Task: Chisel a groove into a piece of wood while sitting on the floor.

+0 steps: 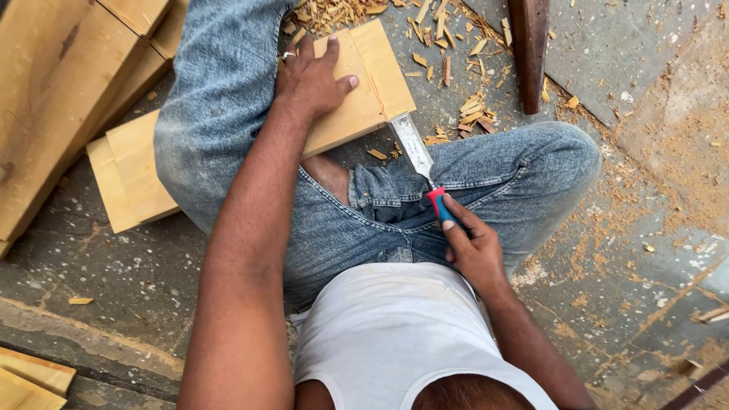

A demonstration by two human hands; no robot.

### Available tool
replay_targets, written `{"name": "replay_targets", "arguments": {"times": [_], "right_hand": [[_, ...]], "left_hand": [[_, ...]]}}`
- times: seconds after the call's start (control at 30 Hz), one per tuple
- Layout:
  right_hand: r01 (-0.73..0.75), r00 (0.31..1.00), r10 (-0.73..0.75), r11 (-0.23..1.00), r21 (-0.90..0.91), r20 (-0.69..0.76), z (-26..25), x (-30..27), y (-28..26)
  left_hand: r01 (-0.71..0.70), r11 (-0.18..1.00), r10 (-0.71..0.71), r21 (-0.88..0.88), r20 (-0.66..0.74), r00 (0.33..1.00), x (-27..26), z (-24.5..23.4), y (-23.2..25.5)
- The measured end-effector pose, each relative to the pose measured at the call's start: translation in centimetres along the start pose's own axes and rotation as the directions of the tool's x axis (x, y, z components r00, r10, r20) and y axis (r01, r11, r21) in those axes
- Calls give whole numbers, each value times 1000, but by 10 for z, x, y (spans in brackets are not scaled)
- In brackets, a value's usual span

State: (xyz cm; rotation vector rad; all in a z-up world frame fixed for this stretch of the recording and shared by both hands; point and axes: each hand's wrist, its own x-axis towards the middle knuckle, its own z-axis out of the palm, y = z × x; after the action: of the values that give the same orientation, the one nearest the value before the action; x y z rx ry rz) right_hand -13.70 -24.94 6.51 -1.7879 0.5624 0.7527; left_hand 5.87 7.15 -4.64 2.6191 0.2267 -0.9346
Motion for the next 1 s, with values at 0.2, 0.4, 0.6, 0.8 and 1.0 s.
{"name": "replay_targets", "arguments": {"times": [0.2,0.4,0.6,0.8,1.0], "right_hand": [[-16,1000,16,1000,-22,15,19,17,-20],[15,999,-15,1000,-17,28,16,14,-31],[-27,1000,27,1000,-4,2,17,7,-20],[-15,1000,15,998,-69,-10,18,10,-31],[-26,1000,27,998,-64,15,11,6,-23]], "left_hand": [[6,1000,-5,-19,22,1000,-8,1,3],[-40,998,40,-48,-5,999,-8,-4,2],[-39,996,37,-76,-20,999,-8,5,-4],[-13,999,14,-40,32,999,-6,-5,3],[15,1000,-13,-28,61,998,-7,-10,2]]}}
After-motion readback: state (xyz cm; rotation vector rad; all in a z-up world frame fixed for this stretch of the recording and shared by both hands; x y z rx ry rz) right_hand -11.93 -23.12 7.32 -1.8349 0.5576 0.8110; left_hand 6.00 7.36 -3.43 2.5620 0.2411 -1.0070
